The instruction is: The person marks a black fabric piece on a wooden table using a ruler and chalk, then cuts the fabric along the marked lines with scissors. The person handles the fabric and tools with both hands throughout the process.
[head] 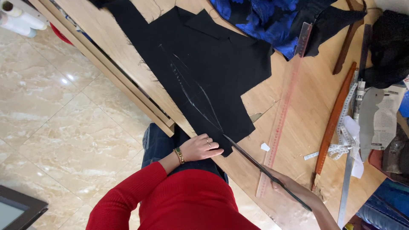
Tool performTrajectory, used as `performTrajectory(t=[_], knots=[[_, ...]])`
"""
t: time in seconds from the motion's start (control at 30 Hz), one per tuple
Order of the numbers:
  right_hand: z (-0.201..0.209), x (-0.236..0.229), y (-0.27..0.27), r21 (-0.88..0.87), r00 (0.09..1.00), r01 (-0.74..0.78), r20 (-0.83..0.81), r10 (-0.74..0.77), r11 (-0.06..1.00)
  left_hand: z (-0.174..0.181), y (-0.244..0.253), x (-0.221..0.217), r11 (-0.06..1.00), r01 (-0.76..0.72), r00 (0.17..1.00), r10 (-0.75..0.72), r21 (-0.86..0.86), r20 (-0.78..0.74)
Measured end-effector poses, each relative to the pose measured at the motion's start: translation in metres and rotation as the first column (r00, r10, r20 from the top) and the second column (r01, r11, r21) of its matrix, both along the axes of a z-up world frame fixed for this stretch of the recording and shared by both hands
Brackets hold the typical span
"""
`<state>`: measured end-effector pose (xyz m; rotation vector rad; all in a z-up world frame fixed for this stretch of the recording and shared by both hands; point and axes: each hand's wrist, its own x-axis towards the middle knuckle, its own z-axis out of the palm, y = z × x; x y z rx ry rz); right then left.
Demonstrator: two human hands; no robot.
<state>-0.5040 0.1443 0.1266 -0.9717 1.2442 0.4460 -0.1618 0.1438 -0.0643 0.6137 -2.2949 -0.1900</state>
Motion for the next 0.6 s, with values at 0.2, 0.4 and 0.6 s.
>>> performTrajectory(t=[0.2,0.4,0.6], knots=[[-0.022,0.002,0.000,-0.139,1.000,-0.016,-0.019,0.013,0.990,0.002,0.002,0.000,1.000,-0.015,1.000,0.015,-0.013,0.001],[-0.013,0.015,-0.004,-0.127,1.000,-0.018,-0.003,0.017,0.992,-0.001,0.001,0.000,1.000,-0.010,1.000,0.010,-0.014,0.016],[-0.048,-0.017,0.004,-0.083,0.998,-0.062,-0.018,0.061,0.995,0.000,0.000,-0.001,1.000,-0.021,0.999,0.021,-0.020,-0.033]])
